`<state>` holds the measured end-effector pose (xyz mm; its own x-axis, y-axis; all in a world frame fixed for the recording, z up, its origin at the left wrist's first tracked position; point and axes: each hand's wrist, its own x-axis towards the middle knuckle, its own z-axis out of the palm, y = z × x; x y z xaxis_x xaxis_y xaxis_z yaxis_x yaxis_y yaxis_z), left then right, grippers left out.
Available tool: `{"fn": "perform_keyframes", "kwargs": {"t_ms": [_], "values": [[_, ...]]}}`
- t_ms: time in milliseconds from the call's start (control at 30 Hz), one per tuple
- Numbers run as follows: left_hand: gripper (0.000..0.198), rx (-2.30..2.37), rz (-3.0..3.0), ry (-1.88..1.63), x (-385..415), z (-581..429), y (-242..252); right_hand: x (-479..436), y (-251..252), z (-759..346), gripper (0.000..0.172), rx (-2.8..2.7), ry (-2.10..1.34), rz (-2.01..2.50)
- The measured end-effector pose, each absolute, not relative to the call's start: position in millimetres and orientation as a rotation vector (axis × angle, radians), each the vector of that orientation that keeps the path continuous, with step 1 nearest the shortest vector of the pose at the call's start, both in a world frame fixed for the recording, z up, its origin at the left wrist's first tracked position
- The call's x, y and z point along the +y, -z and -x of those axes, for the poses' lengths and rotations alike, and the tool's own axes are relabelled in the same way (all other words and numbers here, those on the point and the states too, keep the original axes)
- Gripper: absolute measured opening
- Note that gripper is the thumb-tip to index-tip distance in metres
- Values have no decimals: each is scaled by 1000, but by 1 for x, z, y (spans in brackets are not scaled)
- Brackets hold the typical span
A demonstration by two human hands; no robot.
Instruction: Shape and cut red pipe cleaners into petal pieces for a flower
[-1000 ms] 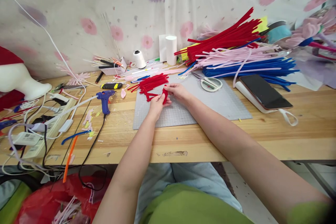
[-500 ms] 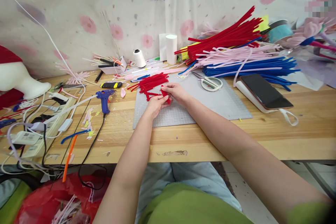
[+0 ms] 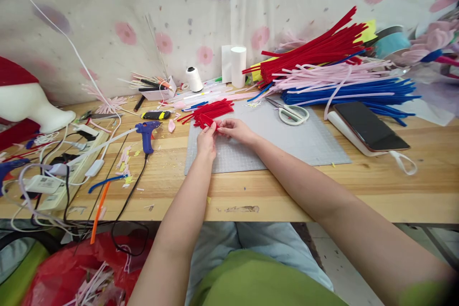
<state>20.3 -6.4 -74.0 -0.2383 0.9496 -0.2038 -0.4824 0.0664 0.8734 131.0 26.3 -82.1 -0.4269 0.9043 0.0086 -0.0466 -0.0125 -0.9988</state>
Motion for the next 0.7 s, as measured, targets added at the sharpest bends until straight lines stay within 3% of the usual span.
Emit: {"fn": "perform_keyframes", "kwargs": {"t_ms": [333,433,600,700], "values": [[10,1029,-599,-1315,-5,-10,72,27,83,-132,19,-1484,-1556,1019],[10,1024,-588,-1295,-5,-8,73,28,87,-132,23,-1594,-1352,1094],[10,1038,-486,-1394,-4,-9,74,24,86,-136,19,-1851,-712,1123],[9,1023,-441,-1448,-4,-10,73,19,84,-136,17,-2000,-564,1028]]}}
